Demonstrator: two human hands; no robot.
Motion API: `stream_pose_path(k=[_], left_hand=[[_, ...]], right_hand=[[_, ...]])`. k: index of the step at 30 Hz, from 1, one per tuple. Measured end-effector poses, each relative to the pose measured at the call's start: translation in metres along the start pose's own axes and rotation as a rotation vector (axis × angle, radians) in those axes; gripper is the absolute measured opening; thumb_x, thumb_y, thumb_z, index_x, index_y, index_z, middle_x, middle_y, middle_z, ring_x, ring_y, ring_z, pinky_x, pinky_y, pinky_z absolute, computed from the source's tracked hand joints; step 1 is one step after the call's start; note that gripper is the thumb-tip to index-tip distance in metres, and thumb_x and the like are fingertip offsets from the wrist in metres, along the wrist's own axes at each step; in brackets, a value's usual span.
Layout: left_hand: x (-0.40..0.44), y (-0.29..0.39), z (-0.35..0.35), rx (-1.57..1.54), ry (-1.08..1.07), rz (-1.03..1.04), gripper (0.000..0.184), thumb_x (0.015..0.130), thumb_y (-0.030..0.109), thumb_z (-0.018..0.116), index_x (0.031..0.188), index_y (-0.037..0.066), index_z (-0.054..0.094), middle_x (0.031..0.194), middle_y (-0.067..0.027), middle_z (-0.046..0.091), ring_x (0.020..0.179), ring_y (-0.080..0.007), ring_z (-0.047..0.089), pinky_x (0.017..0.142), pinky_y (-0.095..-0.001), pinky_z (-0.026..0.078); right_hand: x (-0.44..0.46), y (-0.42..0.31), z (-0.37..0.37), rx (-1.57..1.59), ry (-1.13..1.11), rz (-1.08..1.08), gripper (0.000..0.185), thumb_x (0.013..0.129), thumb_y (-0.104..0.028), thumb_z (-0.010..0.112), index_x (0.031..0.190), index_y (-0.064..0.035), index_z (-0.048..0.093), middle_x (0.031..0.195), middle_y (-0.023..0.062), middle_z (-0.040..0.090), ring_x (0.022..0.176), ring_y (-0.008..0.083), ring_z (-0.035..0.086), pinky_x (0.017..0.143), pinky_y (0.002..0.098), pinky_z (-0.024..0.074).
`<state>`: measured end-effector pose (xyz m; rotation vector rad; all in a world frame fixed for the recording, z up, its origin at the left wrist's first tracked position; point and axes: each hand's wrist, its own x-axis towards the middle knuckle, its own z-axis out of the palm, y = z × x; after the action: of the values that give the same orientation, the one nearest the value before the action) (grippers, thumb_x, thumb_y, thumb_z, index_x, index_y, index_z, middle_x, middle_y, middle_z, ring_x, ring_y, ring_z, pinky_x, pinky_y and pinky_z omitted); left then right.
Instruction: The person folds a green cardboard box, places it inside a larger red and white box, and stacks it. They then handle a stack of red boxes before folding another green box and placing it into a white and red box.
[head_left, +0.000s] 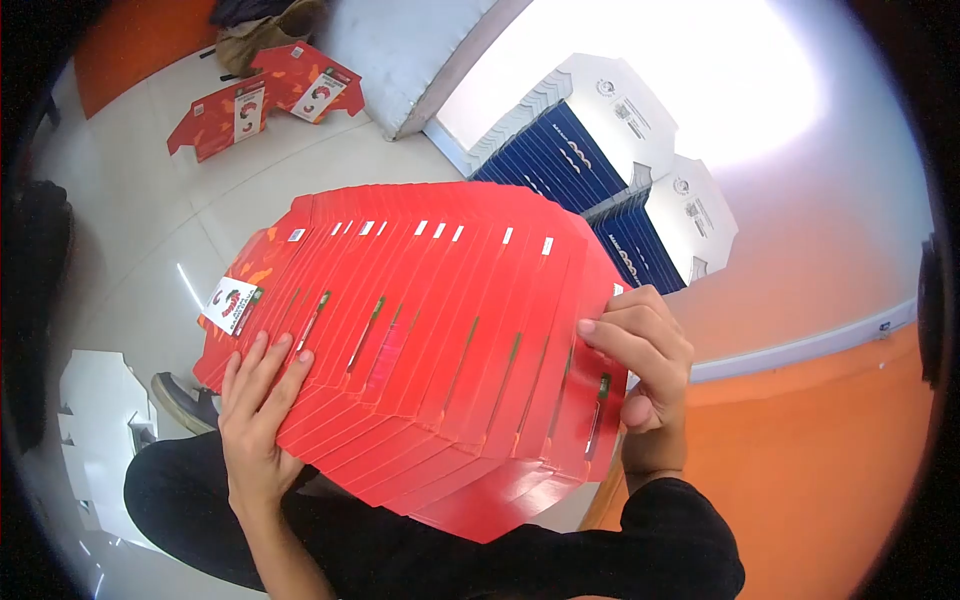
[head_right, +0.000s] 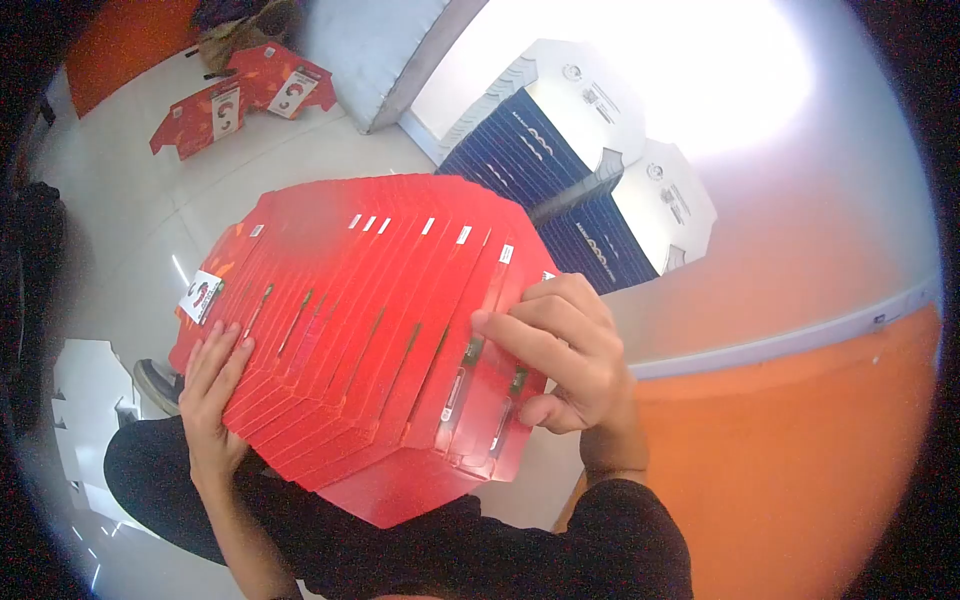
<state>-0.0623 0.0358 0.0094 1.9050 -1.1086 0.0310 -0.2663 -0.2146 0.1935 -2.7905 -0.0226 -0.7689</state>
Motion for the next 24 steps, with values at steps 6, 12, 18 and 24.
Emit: stream_pose_path(k=[6, 12, 18, 24], left_hand=[[0.000, -0.004, -0.002, -0.001, -0.014, -0.011, 0.057, 0.078, 0.029, 0.079, 0.131, 0.011, 0.068, 0.138, -0.0153, 0.062, 0.133, -0.0370, 0.055, 0.113, -0.0538, 0.036], [0.001, -0.005, -0.002, -0.018, 0.030, -0.094, 0.061, 0.075, 0.028, 0.082, 0.130, 0.007, 0.067, 0.141, -0.0184, 0.058, 0.129, -0.0386, 0.056, 0.109, -0.0479, 0.044], [0.000, -0.007, -0.003, -0.004, 0.019, -0.096, 0.062, 0.074, 0.028, 0.082, 0.130, 0.007, 0.067, 0.139, -0.0179, 0.059, 0.129, -0.0379, 0.057, 0.107, -0.0472, 0.045], [0.001, -0.006, -0.005, 0.003, -0.006, -0.099, 0.060, 0.078, 0.027, 0.078, 0.131, 0.003, 0.065, 0.139, -0.0200, 0.060, 0.128, -0.0383, 0.058, 0.109, -0.0438, 0.044]], right_hand=[[0.011, 0.001, -0.012, -0.089, -0.188, -0.088, 0.068, 0.094, -0.066, 0.050, 0.101, -0.0044, 0.078, 0.086, 0.0086, 0.061, 0.077, 0.0261, 0.058, 0.071, 0.0377, 0.0451], [0.022, 0.004, -0.017, 0.060, -0.294, -0.043, 0.075, 0.091, -0.071, 0.051, 0.104, 0.0000, 0.073, 0.087, 0.0101, 0.061, 0.078, 0.0282, 0.057, 0.073, 0.0391, 0.0437], [0.036, 0.000, -0.017, 0.099, -0.372, 0.021, 0.078, 0.094, -0.069, 0.048, 0.112, 0.0046, 0.069, 0.088, 0.0116, 0.062, 0.079, 0.0299, 0.057, 0.075, 0.0396, 0.0441], [0.037, 0.004, -0.021, 0.058, -0.478, -0.040, 0.071, 0.092, -0.066, 0.054, 0.100, 0.0016, 0.075, 0.099, 0.0133, 0.061, 0.085, 0.0294, 0.057, 0.074, 0.0393, 0.0460]])
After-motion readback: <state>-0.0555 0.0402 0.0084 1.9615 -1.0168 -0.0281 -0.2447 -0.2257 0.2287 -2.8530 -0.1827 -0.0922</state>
